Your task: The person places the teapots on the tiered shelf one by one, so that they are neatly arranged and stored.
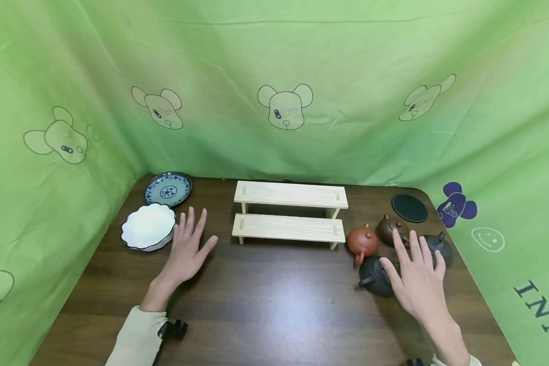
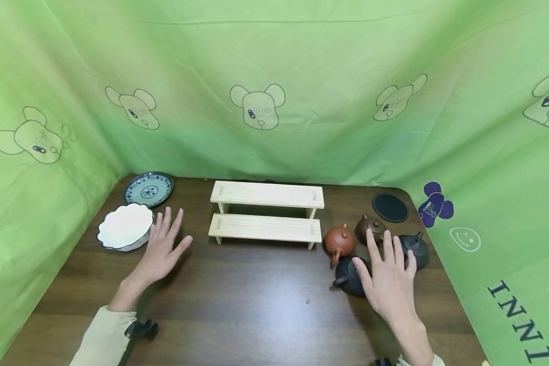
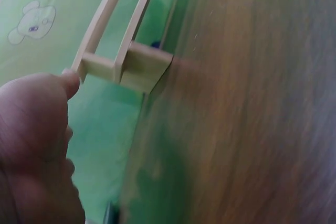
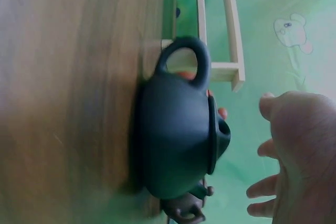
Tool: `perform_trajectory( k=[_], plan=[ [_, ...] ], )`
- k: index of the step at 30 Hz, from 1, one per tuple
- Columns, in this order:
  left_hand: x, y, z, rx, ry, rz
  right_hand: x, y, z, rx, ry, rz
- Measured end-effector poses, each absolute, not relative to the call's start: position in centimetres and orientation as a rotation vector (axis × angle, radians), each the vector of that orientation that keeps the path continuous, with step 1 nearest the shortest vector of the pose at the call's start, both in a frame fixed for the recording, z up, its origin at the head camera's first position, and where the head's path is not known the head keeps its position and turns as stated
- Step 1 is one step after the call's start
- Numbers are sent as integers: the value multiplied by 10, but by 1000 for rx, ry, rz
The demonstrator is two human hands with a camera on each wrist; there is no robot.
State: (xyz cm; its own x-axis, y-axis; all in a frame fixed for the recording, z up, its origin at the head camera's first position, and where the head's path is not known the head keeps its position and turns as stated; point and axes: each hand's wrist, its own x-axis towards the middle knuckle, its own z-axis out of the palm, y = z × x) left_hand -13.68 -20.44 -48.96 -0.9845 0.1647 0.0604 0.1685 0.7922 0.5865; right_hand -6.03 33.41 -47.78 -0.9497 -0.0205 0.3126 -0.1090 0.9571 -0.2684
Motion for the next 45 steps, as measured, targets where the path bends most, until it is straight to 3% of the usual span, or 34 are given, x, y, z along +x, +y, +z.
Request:
perform_trajectory(
  k=[12, 25, 37, 45],
  plan=[
    [-135, -168, -502, -166, -2759, -1565, -37, 305, -490, -24, -2410, 713],
    [-145, -146, -511, 88, -2089, -2305, -18, 277, -501, -145, -2123, 885],
    [-151, -125, -514, 129, -2120, -2294, -10, 260, -502, -496, -1937, 1594],
    [-156, -124, -541, -70, -2085, -2172, -8, 263, -507, -605, -1924, 1601]
  ],
)
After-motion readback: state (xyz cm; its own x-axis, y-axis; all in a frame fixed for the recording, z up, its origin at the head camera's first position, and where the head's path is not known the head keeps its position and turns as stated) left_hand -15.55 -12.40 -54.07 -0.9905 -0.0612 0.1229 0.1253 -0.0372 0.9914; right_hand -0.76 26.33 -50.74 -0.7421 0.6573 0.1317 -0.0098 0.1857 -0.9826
